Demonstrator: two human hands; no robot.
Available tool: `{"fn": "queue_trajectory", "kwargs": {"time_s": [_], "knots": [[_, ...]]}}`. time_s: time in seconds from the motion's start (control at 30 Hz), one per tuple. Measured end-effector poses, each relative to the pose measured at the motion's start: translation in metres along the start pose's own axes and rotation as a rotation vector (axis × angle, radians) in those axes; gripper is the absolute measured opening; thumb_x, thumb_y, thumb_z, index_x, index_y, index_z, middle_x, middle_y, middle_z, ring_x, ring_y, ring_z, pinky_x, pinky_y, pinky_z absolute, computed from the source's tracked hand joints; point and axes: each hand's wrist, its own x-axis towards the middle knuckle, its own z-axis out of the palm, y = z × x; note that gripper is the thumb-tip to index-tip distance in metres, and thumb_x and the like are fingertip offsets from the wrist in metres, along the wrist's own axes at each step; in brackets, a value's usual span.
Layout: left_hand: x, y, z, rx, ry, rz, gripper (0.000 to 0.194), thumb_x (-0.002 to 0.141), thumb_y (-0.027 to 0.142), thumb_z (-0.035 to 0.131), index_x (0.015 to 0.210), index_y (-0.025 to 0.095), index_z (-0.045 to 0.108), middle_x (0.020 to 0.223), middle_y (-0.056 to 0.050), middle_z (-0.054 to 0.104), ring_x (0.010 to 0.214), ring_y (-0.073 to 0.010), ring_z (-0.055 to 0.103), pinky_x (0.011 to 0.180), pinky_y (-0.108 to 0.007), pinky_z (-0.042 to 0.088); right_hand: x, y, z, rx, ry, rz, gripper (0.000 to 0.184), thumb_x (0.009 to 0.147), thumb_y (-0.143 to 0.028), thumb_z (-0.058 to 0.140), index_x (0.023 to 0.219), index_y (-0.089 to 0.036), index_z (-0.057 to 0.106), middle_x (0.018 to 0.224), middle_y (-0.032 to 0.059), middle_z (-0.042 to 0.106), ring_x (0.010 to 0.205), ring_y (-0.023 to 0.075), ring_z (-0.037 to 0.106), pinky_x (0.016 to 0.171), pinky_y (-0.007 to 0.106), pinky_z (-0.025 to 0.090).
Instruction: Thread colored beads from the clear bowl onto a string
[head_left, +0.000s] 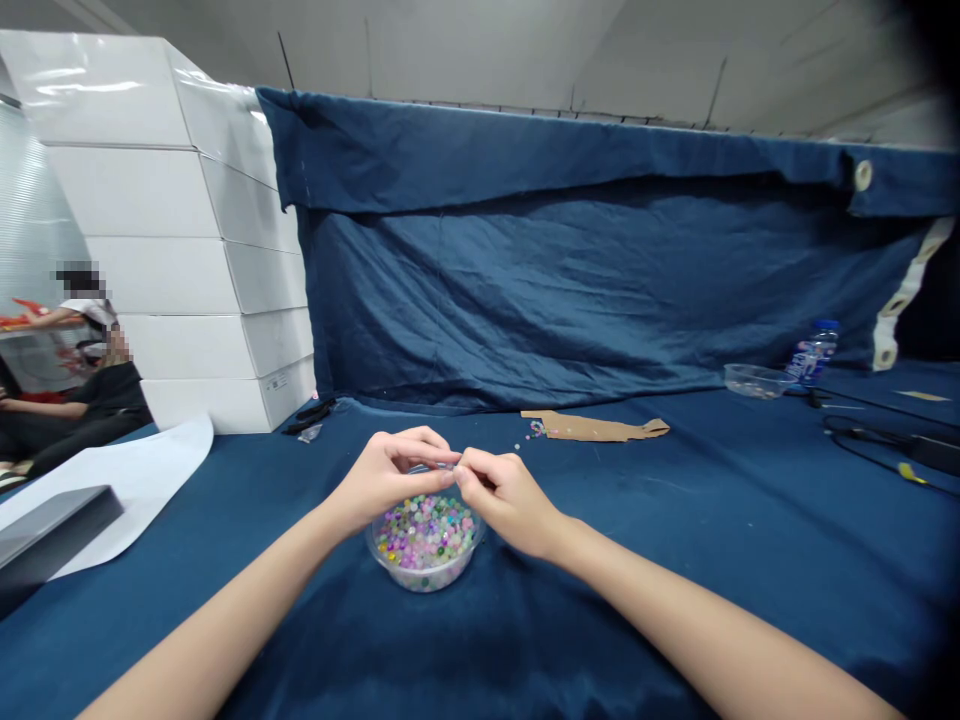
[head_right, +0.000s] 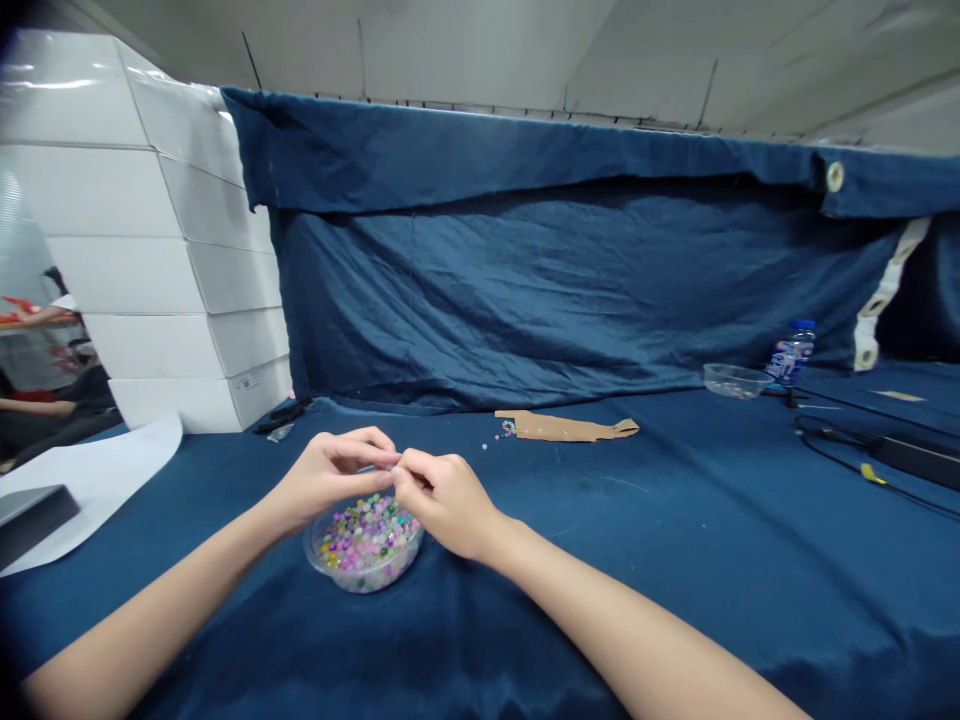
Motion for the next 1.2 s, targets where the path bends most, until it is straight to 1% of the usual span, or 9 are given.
{"fn": "queue_trajectory", "kwargs": {"time_s": [0.27, 0.47, 0.6, 0.7, 0.83, 0.9, 1.03, 1.13, 1.2], "knots": [[0.001, -0.001, 0.001, 0.082, -0.016, 0.024, 0.015, 0.083, 0.027, 0.092, 0.098, 0.025, 0.092, 0.093, -0.007, 0.083, 0.087, -0.0189, 0.076, 0.077, -0.026, 0.060, 0.002, -0.001, -0.002, 0.037, 0.003, 0.082, 0.041, 0.106, -0.035, 0.054, 0.067, -0.021, 0.049, 0.060, -0.0055, 0.041, 0.058, 0.0122, 0.036, 0.059, 0.030, 0.025], [0.002, -0.002, 0.000, 0.104, -0.009, 0.013, 0.014, 0.081, 0.029, 0.092, 0.092, 0.020, 0.091, 0.087, -0.008, 0.083, 0.080, -0.0199, 0.075, 0.074, -0.028, 0.060, 0.003, 0.000, -0.003, 0.087, -0.030, 0.112, 0.044, 0.106, -0.038, 0.055, 0.067, -0.020, 0.051, 0.062, -0.0052, 0.042, 0.060, 0.0120, 0.038, 0.059, 0.028, 0.028], [0.002, -0.002, 0.002, 0.089, 0.009, 0.002, 0.025, 0.083, 0.029, 0.091, 0.104, 0.017, 0.089, 0.083, -0.006, 0.082, 0.076, -0.0180, 0.075, 0.073, -0.028, 0.061, 0.004, 0.002, -0.004, 0.098, -0.036, 0.118, 0.042, 0.107, -0.037, 0.054, 0.068, -0.019, 0.054, 0.062, -0.0050, 0.044, 0.062, 0.0125, 0.041, 0.061, 0.028, 0.030], [0.001, 0.001, 0.003, 0.070, 0.025, 0.012, 0.036, 0.083, 0.032, 0.091, 0.114, 0.015, 0.083, 0.081, -0.005, 0.082, 0.075, -0.0183, 0.076, 0.073, -0.028, 0.062, 0.004, 0.002, -0.006, 0.096, -0.034, 0.122, 0.038, 0.108, -0.039, 0.054, 0.077, -0.019, 0.060, 0.065, -0.0053, 0.049, 0.062, 0.0128, 0.043, 0.062, 0.028, 0.031], [0.001, 0.007, -0.001, 0.087, 0.055, 0.044, 0.037, 0.085, 0.037, 0.090, 0.112, 0.014, 0.080, 0.083, -0.006, 0.081, 0.076, -0.0180, 0.075, 0.073, -0.028, 0.062, 0.002, -0.002, -0.008, 0.117, -0.083, 0.091, 0.026, 0.109, -0.045, 0.058, 0.104, -0.021, 0.068, 0.069, -0.0070, 0.052, 0.062, 0.0127, 0.043, 0.062, 0.027, 0.030], [0.001, 0.009, -0.004, 0.121, 0.051, 0.056, 0.036, 0.088, 0.038, 0.088, 0.113, 0.015, 0.078, 0.084, -0.005, 0.080, 0.077, -0.0180, 0.075, 0.074, -0.029, 0.061, 0.001, -0.004, -0.009, 0.139, -0.106, 0.058, 0.027, 0.110, -0.043, 0.058, 0.099, -0.021, 0.069, 0.073, -0.0053, 0.055, 0.066, 0.0134, 0.048, 0.065, 0.027, 0.034], [0.001, 0.012, -0.011, 0.264, -0.026, 0.053, 0.033, 0.092, 0.039, 0.083, 0.116, 0.017, 0.079, 0.089, -0.005, 0.080, 0.082, -0.0192, 0.074, 0.077, -0.030, 0.059, 0.003, -0.004, -0.009, 0.190, -0.010, 0.053, 0.039, 0.111, -0.044, 0.054, 0.080, -0.021, 0.059, 0.072, -0.0031, 0.055, 0.069, 0.0147, 0.050, 0.070, 0.029, 0.038], [0.001, 0.017, -0.018, 0.445, -0.142, 0.035, 0.020, 0.093, 0.036, 0.081, 0.107, 0.022, 0.084, 0.095, -0.005, 0.081, 0.094, -0.0222, 0.070, 0.087, -0.033, 0.055, 0.007, 0.000, -0.010, 0.270, 0.121, 0.096, 0.044, 0.111, -0.052, 0.050, 0.080, -0.022, 0.055, 0.065, -0.0051, 0.048, 0.062, 0.0144, 0.047, 0.066, 0.029, 0.039], [0.000, 0.019, -0.023, 0.551, -0.255, 0.015, 0.012, 0.093, 0.033, 0.081, 0.097, 0.025, 0.088, 0.093, -0.005, 0.081, 0.100, -0.0239, 0.065, 0.092, -0.034, 0.050, 0.011, 0.003, -0.011, 0.335, 0.190, 0.130, 0.044, 0.110, -0.059, 0.048, 0.083, -0.024, 0.052, 0.059, -0.0082, 0.039, 0.056, 0.0140, 0.045, 0.063, 0.028, 0.041]]}}
